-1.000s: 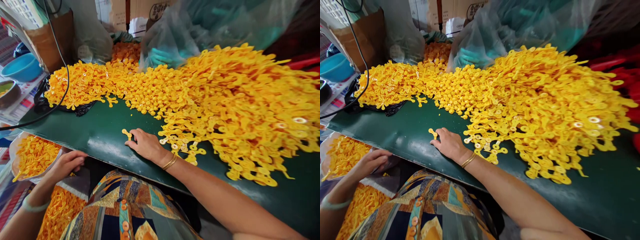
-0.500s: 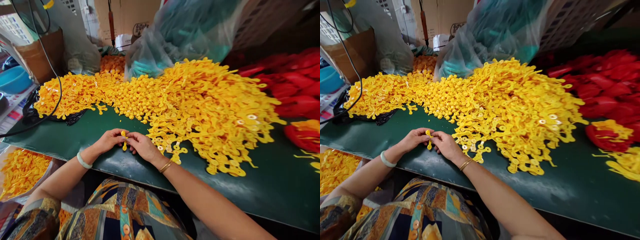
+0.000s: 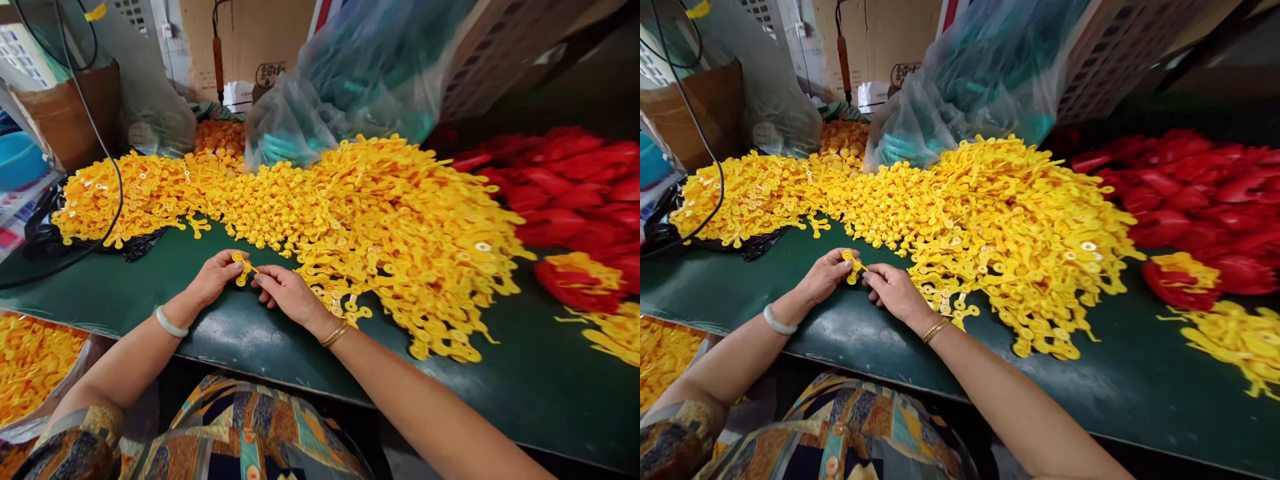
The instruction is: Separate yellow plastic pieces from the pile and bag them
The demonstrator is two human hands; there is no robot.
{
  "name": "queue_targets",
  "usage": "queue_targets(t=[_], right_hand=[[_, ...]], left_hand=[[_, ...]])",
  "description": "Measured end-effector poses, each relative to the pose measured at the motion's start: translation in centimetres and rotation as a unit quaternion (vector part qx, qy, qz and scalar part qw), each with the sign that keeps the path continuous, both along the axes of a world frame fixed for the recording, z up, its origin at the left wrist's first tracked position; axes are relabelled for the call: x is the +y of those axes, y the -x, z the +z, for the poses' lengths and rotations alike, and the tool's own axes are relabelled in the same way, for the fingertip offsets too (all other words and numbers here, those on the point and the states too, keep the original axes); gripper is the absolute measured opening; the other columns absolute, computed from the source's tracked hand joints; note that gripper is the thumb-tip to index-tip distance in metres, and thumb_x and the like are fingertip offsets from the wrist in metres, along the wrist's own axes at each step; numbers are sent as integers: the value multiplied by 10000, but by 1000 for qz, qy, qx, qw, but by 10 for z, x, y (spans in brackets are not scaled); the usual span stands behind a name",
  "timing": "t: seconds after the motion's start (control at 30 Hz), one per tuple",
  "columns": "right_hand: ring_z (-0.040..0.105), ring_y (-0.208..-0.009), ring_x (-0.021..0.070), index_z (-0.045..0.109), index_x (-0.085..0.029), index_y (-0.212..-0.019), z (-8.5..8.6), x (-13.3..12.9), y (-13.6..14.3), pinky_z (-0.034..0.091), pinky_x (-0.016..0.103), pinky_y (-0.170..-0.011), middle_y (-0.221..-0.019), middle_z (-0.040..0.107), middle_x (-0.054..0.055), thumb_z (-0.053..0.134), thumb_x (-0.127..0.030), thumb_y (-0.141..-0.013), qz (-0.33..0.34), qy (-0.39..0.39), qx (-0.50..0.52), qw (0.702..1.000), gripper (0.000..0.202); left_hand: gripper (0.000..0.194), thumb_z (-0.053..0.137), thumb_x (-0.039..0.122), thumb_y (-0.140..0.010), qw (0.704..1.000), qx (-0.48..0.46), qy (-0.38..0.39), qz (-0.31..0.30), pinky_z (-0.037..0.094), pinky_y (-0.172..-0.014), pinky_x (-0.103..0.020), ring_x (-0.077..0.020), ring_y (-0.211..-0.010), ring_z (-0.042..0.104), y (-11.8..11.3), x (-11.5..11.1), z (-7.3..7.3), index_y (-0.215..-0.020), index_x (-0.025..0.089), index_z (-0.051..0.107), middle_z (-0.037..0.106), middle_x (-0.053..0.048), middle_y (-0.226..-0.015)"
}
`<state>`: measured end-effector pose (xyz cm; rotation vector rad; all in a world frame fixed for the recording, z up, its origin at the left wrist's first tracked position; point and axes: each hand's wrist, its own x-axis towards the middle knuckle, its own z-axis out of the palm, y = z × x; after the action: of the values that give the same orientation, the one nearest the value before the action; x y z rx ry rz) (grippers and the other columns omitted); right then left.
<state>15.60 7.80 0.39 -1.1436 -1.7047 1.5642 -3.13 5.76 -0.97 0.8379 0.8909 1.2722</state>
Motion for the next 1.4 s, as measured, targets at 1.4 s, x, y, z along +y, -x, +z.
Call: queue_targets(t=[1.4], right_hand=[[542, -994, 252, 725, -167, -940, 23, 103, 59, 415, 352, -838, -964, 665, 124, 471, -338, -970, 118, -495, -417, 754, 308]], left_hand=[[550, 847, 299, -659, 999, -1, 33, -38, 498, -728, -294, -149, -728, 678, 18, 8, -3, -1132, 124, 629, 701, -71, -896]])
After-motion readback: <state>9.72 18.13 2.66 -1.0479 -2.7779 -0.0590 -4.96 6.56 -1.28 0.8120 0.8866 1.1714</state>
